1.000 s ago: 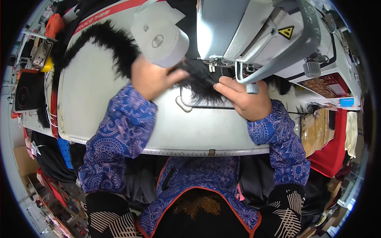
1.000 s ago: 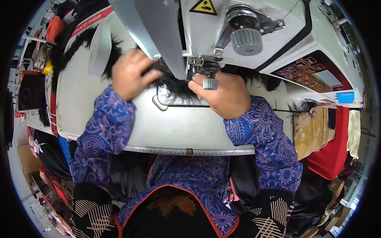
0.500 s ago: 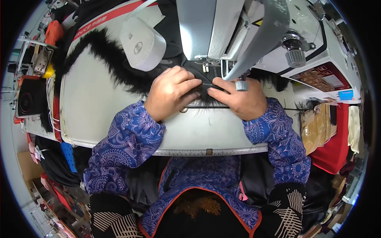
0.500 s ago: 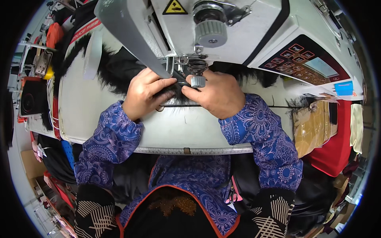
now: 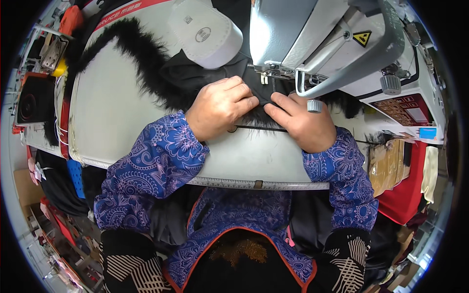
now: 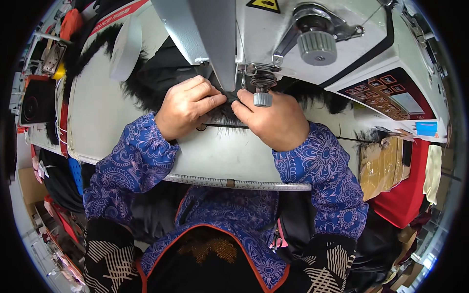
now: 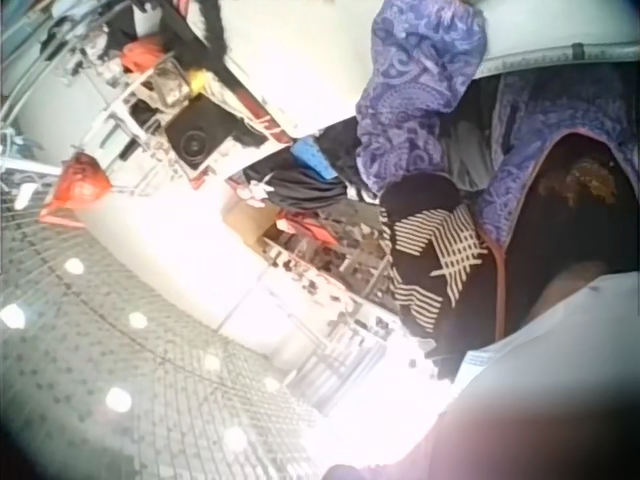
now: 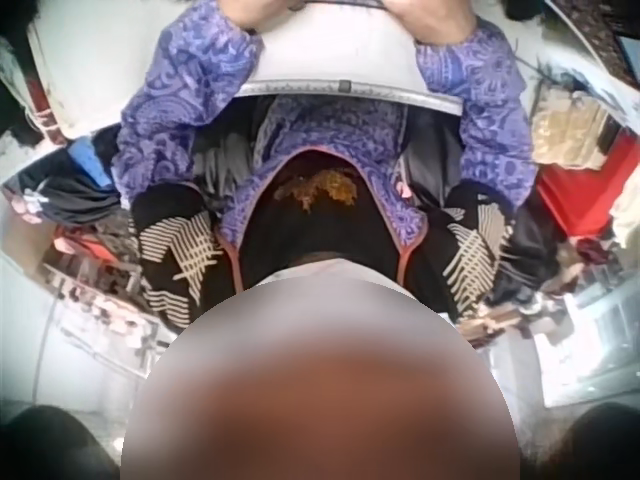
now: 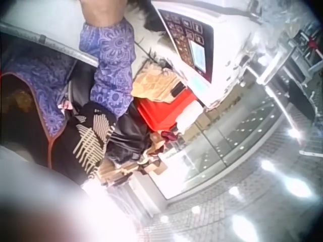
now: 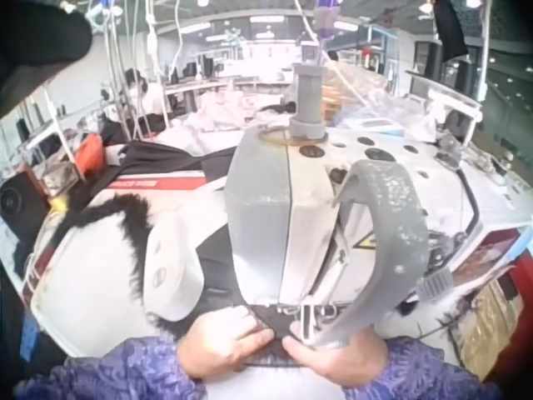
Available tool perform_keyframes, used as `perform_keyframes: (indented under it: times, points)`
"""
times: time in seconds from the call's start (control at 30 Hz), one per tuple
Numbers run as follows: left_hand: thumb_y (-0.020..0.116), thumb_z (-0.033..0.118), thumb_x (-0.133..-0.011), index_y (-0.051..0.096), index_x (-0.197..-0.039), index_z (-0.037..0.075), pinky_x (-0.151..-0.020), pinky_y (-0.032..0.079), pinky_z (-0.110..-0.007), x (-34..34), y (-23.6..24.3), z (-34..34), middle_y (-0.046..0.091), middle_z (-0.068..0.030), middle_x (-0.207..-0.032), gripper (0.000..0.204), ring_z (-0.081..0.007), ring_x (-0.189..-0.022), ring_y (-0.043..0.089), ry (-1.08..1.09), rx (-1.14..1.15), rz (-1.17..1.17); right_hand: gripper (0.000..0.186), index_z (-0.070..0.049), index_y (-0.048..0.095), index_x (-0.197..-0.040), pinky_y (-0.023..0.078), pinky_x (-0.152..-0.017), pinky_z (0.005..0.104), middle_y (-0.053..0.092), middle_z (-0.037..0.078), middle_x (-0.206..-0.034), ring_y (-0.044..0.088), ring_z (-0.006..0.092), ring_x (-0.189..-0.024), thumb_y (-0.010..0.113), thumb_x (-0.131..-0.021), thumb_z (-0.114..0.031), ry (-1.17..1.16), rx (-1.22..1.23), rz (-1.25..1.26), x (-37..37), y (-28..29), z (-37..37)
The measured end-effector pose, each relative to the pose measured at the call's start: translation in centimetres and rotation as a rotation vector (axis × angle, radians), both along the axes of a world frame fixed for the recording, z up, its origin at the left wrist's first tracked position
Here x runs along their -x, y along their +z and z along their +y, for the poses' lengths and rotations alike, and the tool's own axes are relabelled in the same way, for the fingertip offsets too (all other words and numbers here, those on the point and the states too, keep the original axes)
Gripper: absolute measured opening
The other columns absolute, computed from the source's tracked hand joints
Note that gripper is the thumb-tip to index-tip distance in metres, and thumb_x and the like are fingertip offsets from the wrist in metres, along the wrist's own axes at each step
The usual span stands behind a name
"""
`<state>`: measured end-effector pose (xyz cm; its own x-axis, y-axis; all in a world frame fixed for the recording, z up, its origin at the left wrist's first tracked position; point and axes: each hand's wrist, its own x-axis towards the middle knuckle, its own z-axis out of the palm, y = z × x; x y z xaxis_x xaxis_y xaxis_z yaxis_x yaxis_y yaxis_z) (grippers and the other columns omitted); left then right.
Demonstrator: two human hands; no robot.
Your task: Joining strips of black faux fur using an industrial sewing machine.
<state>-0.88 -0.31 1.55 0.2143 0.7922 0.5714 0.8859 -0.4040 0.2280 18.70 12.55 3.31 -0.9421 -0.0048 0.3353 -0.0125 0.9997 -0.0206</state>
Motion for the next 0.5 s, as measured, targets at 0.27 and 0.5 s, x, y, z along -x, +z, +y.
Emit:
perform_keyframes:
  times: [0.27,0.5]
  points:
    - [0.069,0.005,-0.060,0.070,-0.094,0.002,-0.066,0.052,-0.034,0.5,-0.4,-0.4,0.060,-0.0058,-0.080,0.035,-0.0228,-0.074,0.061,0.018,-0.002,0.030,0.030,-0.011,0.072,-0.100,0.054,-0.064,0.0334,0.066,0.004,-0.109,0.063,0.0197,-0.081,0.062,-0.071,-0.008,0.029,-0.025,0.033,-0.1,-0.2,0.1]
    - [0.068,0.005,-0.062,0.071,-0.098,0.001,-0.069,0.053,-0.034,1.8,-0.5,-0.1,0.061,-0.0065,-0.082,0.036,-0.0229,-0.076,0.062,-0.098,-0.008,0.074,0.034,-0.012,0.074,-0.102,0.055,-0.067,0.0329,0.067,0.005,-0.108,0.064,0.0200,-0.082,0.063,-0.070,-0.008,0.031,-0.012,0.070,-0.3,-0.4,0.2]
